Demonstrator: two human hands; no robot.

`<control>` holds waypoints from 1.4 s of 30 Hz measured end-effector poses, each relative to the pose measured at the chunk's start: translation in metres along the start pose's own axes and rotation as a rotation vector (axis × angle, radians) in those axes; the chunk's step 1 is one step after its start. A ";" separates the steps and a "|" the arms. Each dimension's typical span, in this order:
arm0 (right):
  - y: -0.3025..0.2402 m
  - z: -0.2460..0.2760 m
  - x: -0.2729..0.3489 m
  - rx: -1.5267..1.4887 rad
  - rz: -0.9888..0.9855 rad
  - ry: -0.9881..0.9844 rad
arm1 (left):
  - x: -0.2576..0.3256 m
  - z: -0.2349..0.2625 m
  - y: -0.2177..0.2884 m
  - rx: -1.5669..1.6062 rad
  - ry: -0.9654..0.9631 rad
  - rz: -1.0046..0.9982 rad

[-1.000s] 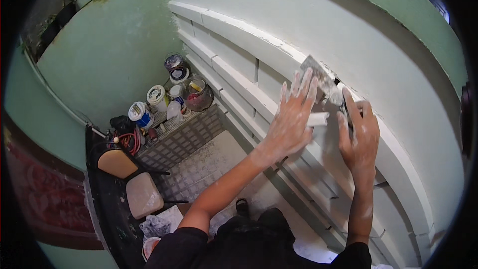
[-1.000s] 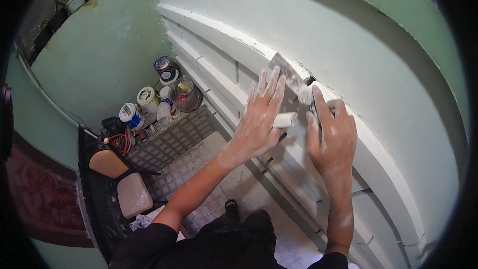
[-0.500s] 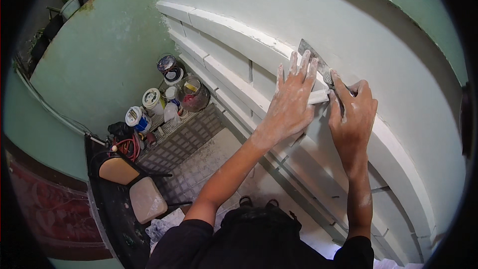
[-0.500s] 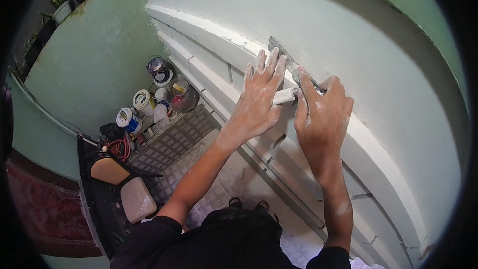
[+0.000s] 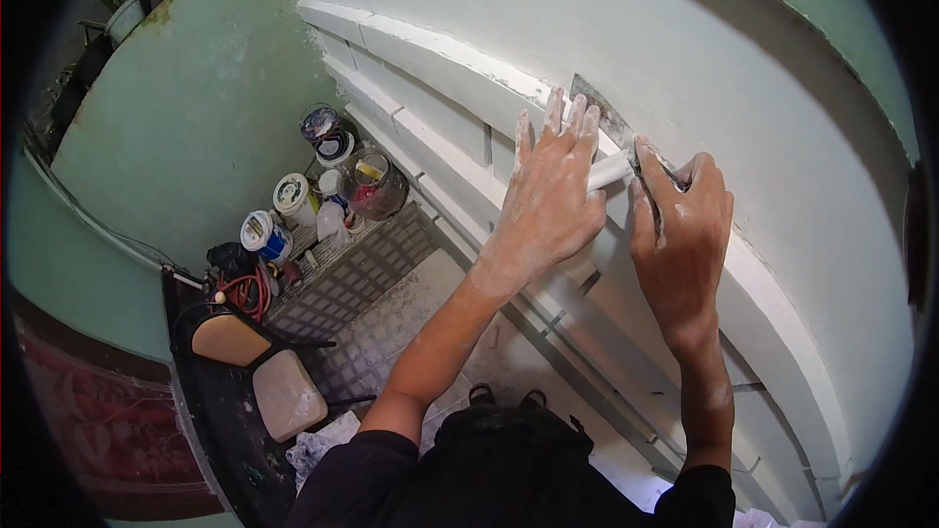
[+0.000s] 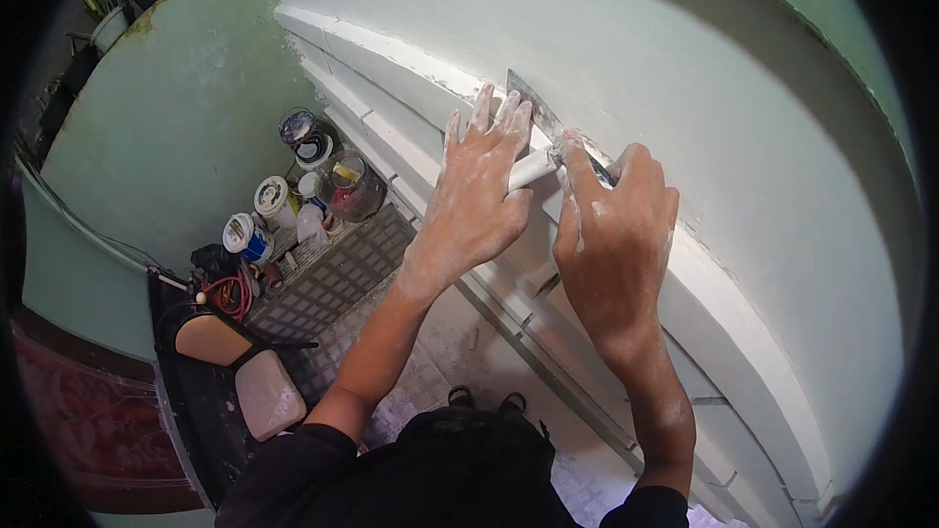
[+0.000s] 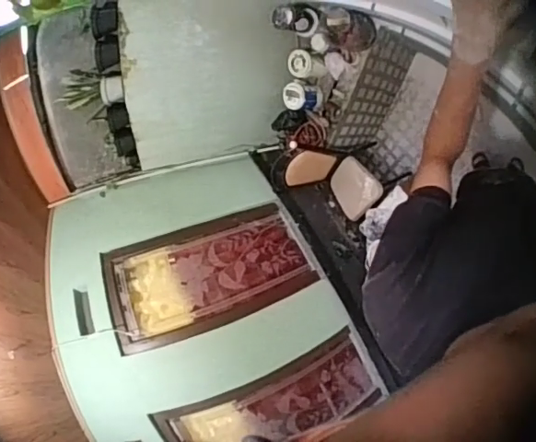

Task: The recorder uses a putty knife to apply plaster or putty to the gaps in a tiered wall surface.

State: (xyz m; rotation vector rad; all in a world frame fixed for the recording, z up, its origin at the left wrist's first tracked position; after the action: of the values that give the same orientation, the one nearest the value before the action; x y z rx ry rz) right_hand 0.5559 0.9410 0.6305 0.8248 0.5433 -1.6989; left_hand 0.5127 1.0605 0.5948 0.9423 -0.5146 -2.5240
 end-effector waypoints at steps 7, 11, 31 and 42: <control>-0.006 -0.009 -0.008 -0.023 0.009 0.039 | -0.007 0.005 -0.010 -0.006 0.015 0.019; -0.014 -0.020 -0.014 -0.069 0.071 0.090 | -0.015 0.008 -0.026 -0.013 -0.002 0.054; -0.035 -0.083 -0.061 -0.074 0.018 -0.043 | -0.052 0.026 -0.100 0.010 -0.074 0.147; -0.052 -0.123 -0.101 -0.039 0.028 -0.057 | -0.081 0.042 -0.147 0.077 -0.081 0.225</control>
State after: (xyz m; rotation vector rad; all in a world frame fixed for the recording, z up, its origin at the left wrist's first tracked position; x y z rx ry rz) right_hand 0.5505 1.1080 0.6241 0.7504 0.5216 -1.6763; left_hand 0.5062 1.2331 0.5996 0.7635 -0.7058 -2.3604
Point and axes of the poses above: each hand's wrist, its own x-axis away from the middle knuckle, its own z-axis out of the back of the hand, y = z × x, the point moved 7 cm from there along -x, towards the middle knuckle, and after that the axes turned 10 degrees about z, right-handed, at the moved point
